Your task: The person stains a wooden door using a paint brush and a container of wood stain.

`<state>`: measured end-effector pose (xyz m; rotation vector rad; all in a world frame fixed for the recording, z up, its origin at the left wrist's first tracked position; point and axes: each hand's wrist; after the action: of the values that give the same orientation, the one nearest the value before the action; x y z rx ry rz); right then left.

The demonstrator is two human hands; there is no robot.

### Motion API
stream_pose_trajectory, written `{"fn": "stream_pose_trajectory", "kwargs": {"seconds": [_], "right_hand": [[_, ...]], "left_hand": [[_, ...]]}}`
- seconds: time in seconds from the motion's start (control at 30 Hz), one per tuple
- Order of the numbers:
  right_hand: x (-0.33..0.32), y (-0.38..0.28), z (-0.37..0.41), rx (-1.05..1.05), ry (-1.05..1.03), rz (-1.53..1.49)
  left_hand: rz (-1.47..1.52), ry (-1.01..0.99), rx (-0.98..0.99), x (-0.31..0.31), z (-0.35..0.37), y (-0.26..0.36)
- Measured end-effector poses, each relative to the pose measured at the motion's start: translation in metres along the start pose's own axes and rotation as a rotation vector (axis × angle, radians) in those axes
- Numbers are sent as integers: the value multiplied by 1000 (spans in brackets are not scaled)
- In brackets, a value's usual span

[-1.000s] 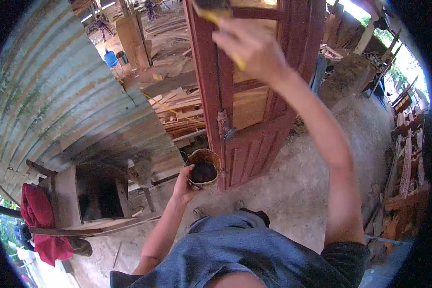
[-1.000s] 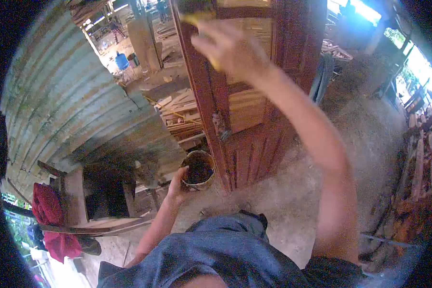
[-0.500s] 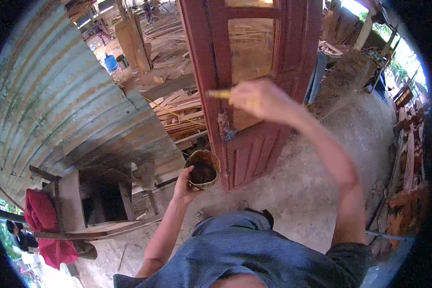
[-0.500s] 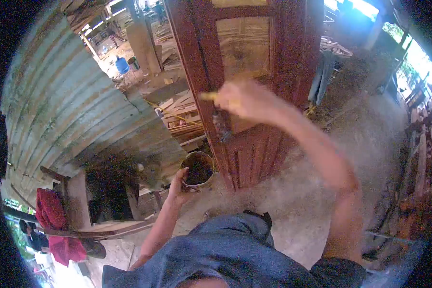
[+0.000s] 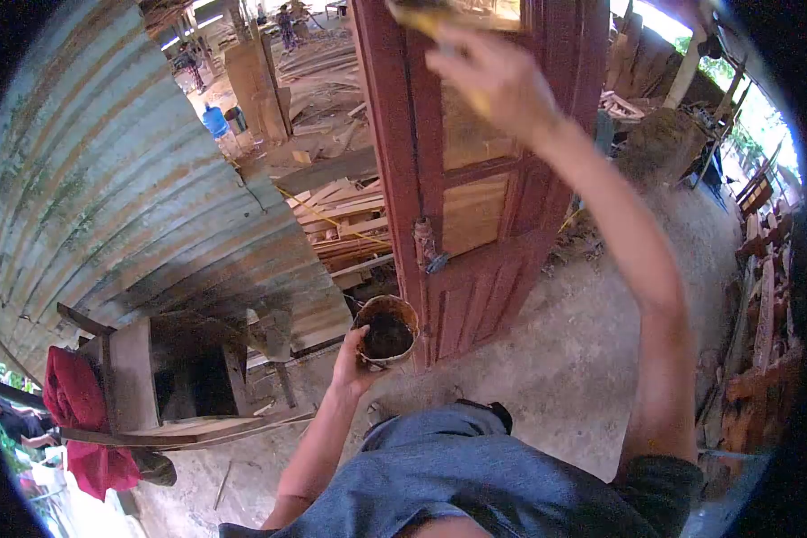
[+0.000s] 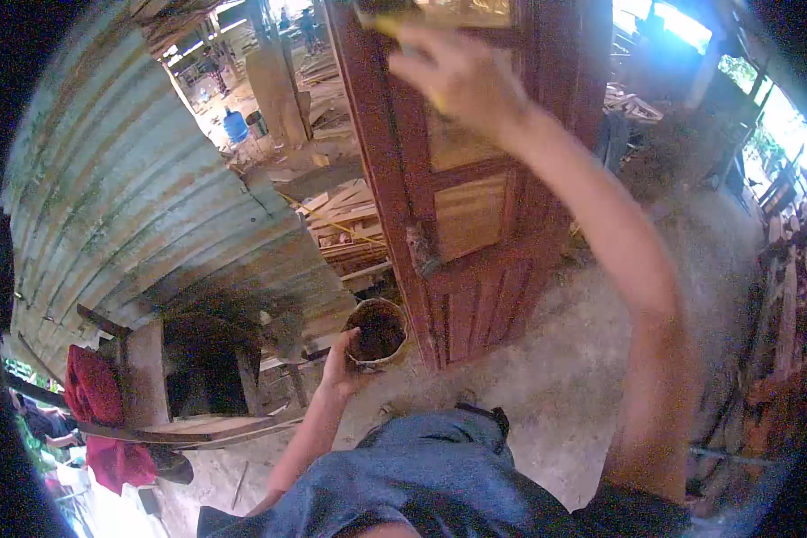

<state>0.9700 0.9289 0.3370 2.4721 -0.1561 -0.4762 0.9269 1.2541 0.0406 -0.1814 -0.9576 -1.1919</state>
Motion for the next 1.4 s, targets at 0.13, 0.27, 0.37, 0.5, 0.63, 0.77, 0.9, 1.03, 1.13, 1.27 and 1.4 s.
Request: {"fn": "stream_pose_trajectory", "kwargs": {"seconds": [0.13,0.27,0.37,0.5,0.63,0.77,0.9,1.03,1.13,1.27,1.4], "right_hand": [[-6,-72,103,-167,-167,6],[-36,-120,175,-209,-358,-158],[-48,-122,178,-96,-572,-417],[-31,-80,109,49,-675,-570],[-34,-20,17,148,-588,-481],[-30,12,5,72,-262,-328],[-24,13,2,268,126,-287],[-14,6,18,670,31,-715],[-1,31,57,790,125,-875],[-16,74,109,925,132,-781],[-24,112,144,1063,202,-811]], "left_hand": [[61,17,-26,-29,-18,1],[-51,15,-50,-36,-24,6],[-58,-48,-42,-24,-27,8],[-89,-11,-55,-25,-44,1],[-54,-110,-109,-8,-41,-1],[-59,-26,-89,0,-34,-6],[-21,-143,-124,-28,-53,-11],[-132,36,-146,-6,-43,-12],[-171,98,-79,17,-35,-17],[-138,81,-50,33,-32,-25],[-141,62,-68,26,-37,-30]]}}
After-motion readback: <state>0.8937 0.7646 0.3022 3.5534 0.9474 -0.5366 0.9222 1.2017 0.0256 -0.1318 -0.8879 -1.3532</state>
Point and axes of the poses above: each hand's wrist, its own z-axis away from the middle knuckle, its own x-axis out of the palm, y = z × x, and after that the axes turned 13 degrees about z, right-handed
